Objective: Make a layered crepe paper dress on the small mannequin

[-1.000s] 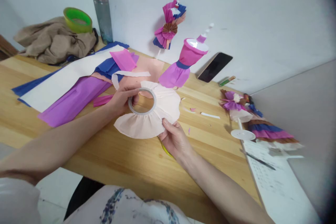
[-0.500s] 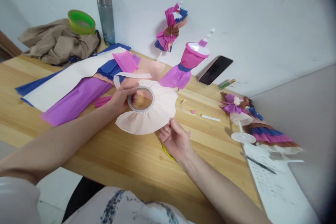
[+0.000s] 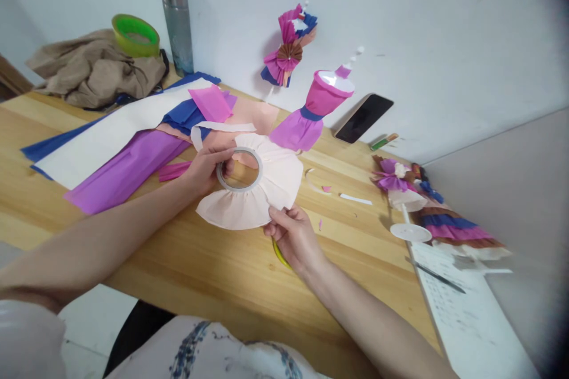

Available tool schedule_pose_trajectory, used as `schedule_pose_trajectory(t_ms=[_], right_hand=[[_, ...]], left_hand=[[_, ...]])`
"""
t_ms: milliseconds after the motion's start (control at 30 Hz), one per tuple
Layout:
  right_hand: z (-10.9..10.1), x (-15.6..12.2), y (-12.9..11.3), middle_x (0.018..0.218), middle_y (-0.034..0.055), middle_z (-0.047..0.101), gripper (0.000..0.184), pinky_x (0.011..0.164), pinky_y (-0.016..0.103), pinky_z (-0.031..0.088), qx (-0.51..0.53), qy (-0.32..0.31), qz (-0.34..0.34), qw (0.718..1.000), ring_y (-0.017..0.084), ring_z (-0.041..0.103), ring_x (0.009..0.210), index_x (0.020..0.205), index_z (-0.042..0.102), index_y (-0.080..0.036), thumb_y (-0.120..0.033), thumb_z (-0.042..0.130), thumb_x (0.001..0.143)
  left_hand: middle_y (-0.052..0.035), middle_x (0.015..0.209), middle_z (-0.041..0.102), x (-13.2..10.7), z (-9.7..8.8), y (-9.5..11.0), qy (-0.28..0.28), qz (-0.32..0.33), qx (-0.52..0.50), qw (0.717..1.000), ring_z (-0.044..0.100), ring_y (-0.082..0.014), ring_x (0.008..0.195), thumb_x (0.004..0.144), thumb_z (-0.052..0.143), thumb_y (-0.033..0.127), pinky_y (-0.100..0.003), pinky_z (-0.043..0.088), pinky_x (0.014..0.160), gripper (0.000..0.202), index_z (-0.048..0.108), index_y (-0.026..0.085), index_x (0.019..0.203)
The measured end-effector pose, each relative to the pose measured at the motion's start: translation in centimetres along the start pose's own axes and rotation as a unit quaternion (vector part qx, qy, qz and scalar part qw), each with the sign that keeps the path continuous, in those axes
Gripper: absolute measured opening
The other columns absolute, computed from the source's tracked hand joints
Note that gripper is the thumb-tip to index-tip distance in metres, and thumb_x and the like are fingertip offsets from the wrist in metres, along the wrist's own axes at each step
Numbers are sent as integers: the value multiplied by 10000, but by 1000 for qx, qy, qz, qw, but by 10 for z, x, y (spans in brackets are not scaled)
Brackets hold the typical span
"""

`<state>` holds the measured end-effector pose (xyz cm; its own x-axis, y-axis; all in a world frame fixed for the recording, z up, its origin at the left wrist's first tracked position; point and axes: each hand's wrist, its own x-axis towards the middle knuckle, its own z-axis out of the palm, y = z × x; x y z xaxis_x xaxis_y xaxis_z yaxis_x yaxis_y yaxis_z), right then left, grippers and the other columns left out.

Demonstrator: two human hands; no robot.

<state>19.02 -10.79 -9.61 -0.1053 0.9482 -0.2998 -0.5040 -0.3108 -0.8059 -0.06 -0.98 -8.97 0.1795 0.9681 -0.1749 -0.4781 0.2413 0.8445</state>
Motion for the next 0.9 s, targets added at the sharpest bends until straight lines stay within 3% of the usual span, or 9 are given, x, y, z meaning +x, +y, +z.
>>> schedule_pose_trajectory(t_ms=[267,467,633,700,833,900], right_hand=[[0,-2,-2,506,2,642,197,416,166,435,8,11,2,1000,99,580,463,650,677,-162,-248,844,592],[-2,-1,-5,469,-29,606,224,431,180,407,63,27,30,997,90,561,448,568,625,-170,-199,846,545],[-3,-1,-6,523,-49,605,222,454,175,398,126,-4,57,990,64,529,485,582,618,-173,-230,833,589],[-3,-1,-5,611,-43,653,198,507,192,446,122,-18,45,991,85,588,575,649,644,-190,-288,816,642],[0,-2,-3,994,-8,744,277,707,264,535,84,-47,33,995,161,670,900,906,698,-243,-374,800,684],[3,-1,-2,1039,12,748,312,724,273,542,66,-46,43,996,180,677,926,962,701,-232,-349,800,690]], left_hand=[[-25,455,549,2,0,4,12,-4,-4,1000,474,-86,405,802,604,124,-206,373,433,269,579,111,534],[-21,467,557,1,-1,4,13,-5,-7,1000,479,-87,411,801,622,137,-212,378,440,220,603,110,584],[-22,463,553,4,-3,4,12,-2,-4,1000,479,-90,411,788,650,157,-219,380,438,235,590,114,566],[-23,463,555,4,-4,4,11,1,-1,1000,480,-90,410,781,661,163,-219,381,437,244,581,117,555],[-18,468,556,1,0,2,6,13,8,1000,476,-85,410,775,668,175,-208,363,427,213,602,118,580],[-15,474,559,-2,2,-1,-1,20,13,1000,476,-82,416,771,666,175,-201,362,431,188,617,118,598]])
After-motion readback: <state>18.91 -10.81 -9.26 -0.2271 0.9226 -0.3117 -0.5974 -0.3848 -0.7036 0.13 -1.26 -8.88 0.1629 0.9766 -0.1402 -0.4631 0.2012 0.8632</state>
